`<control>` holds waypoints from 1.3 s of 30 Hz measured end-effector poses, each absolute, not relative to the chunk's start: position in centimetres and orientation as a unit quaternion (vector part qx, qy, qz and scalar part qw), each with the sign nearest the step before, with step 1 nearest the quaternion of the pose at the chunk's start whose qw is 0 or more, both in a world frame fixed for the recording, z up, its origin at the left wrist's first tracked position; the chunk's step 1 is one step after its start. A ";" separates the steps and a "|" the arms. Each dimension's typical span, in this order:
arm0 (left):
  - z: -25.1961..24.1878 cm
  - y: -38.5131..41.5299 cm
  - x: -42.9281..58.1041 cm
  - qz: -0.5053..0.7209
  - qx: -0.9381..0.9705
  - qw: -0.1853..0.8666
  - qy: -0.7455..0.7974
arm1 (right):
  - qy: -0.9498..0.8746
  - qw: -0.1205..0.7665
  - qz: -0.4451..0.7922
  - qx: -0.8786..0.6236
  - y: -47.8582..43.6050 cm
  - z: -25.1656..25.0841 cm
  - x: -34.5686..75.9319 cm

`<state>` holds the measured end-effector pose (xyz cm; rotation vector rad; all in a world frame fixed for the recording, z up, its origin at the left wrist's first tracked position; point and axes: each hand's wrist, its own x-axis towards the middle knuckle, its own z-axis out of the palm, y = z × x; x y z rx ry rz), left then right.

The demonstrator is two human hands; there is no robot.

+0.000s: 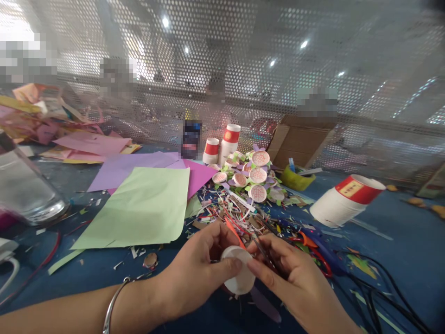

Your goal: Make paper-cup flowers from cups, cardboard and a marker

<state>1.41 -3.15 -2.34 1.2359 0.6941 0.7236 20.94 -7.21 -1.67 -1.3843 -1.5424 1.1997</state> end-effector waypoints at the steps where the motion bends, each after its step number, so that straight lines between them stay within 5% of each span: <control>1: -2.2 -3.2 1.5 0.334 0.538 0.709 0.310 | -0.596 0.372 0.470 -0.535 -7.2 -1.6 20.9; 27: -1.2 -3.3 0.9 0.320 0.491 0.790 0.183 | -0.485 0.413 0.538 -0.552 -7.1 0.1 20.0; 39: -1.9 -4.0 1.2 0.360 0.635 0.646 0.223 | -0.491 0.444 0.532 -0.528 -7.4 -0.6 19.9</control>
